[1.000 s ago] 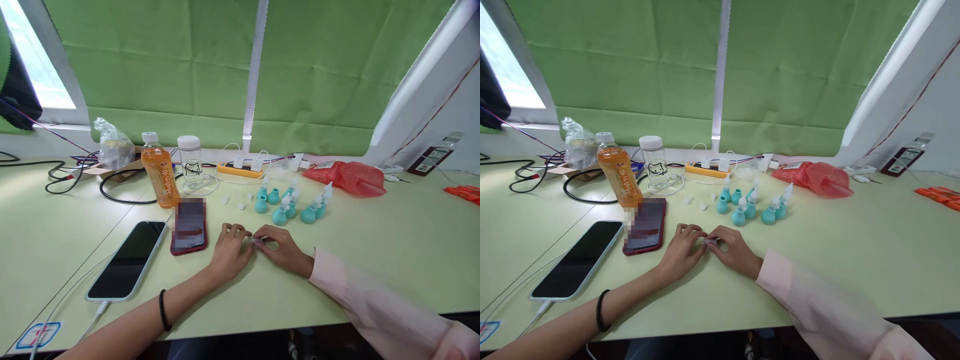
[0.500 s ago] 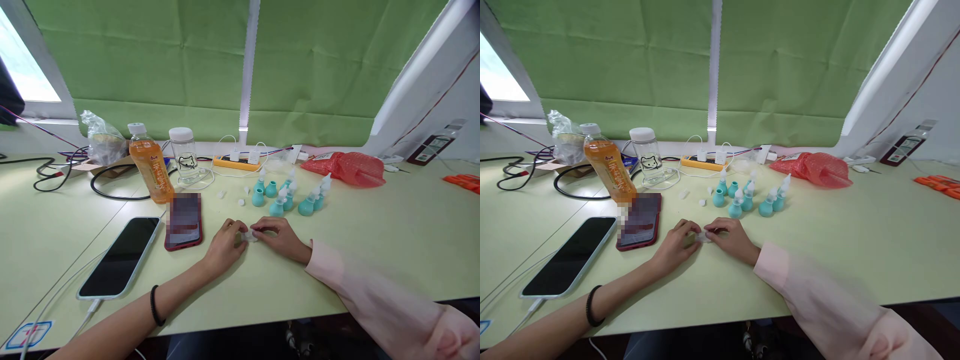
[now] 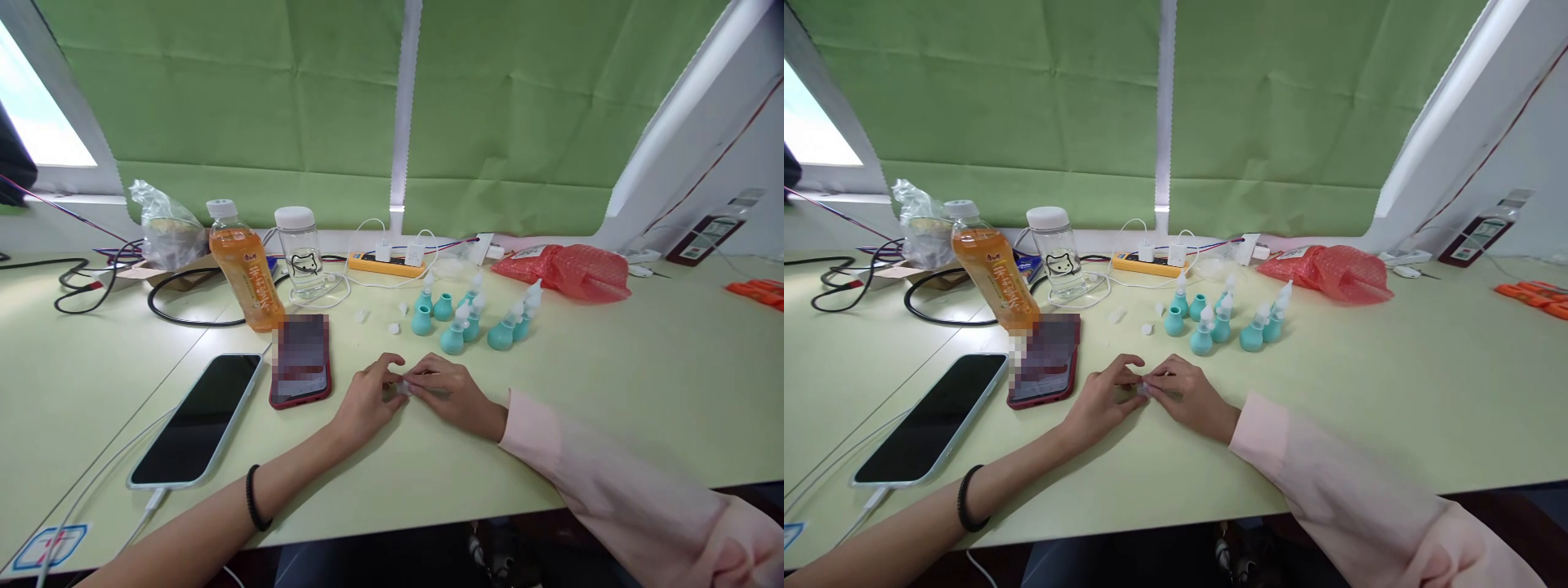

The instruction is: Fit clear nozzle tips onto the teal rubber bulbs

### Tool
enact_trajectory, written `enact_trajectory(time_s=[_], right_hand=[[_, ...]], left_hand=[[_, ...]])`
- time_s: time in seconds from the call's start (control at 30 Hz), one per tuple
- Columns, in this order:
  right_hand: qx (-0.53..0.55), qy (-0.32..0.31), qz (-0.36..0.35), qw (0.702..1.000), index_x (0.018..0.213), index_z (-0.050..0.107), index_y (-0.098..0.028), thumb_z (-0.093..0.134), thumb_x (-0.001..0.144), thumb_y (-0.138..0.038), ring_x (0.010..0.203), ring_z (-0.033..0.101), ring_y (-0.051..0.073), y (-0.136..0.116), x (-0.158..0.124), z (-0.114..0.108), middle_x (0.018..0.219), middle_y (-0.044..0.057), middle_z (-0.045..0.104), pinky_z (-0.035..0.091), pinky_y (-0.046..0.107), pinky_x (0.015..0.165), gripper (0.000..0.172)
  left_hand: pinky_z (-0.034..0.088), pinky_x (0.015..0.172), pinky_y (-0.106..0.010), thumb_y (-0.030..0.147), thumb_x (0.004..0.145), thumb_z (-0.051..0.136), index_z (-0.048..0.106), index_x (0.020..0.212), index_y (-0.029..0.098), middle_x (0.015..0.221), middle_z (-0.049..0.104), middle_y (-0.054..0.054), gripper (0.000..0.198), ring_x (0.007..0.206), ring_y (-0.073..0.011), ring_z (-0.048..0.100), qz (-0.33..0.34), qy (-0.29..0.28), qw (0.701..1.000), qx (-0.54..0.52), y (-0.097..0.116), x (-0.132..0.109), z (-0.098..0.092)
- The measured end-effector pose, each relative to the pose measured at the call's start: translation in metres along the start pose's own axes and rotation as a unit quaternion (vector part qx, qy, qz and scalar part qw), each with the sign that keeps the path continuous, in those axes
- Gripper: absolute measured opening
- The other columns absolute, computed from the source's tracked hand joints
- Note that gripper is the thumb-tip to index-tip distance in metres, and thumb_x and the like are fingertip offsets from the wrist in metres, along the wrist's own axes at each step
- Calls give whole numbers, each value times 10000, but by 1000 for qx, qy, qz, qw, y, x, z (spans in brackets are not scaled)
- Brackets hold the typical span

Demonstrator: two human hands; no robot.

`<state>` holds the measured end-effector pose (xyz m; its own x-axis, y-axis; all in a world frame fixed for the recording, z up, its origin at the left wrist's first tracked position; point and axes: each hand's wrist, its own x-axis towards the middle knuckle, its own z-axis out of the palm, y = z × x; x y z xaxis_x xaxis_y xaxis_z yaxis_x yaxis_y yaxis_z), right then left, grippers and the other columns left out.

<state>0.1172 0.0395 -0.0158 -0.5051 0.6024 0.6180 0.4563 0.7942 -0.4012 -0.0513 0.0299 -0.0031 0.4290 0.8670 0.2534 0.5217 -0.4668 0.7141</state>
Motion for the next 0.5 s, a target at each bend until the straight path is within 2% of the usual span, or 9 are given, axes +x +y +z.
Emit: enact_trajectory(time_s=[0.13, 0.3, 0.5], right_hand=[[-69, -14, -41, 997, 904, 583, -212, 453, 792, -179, 817, 508, 152, 0, -1, -2, 846, 51, 598, 461, 308, 673, 175], [-201, -29, -96, 974, 926, 564, -172, 449, 777, -162, 906, 475, 213, -6, -2, -6, 934, 79, 586, 426, 378, 720, 188], [-227, -36, -135, 964, 914, 545, -128, 443, 775, -134, 875, 472, 200, -9, -1, -7, 874, 99, 585, 432, 353, 700, 173]], left_hand=[[427, 718, -255, 103, 668, 502, 362, 993, 240, 840, 651, 9, 379, 788, -138, 587, 0, 0, 1000, 3, 1, 0, 0], [420, 750, -257, 105, 670, 505, 354, 1021, 242, 862, 646, 4, 405, 849, -140, 582, 6, 7, 1000, 4, 0, -1, 1], [424, 733, -253, 106, 673, 498, 364, 1015, 238, 858, 644, -1, 391, 830, -145, 586, 3, 3, 1000, -1, 1, -1, 0]])
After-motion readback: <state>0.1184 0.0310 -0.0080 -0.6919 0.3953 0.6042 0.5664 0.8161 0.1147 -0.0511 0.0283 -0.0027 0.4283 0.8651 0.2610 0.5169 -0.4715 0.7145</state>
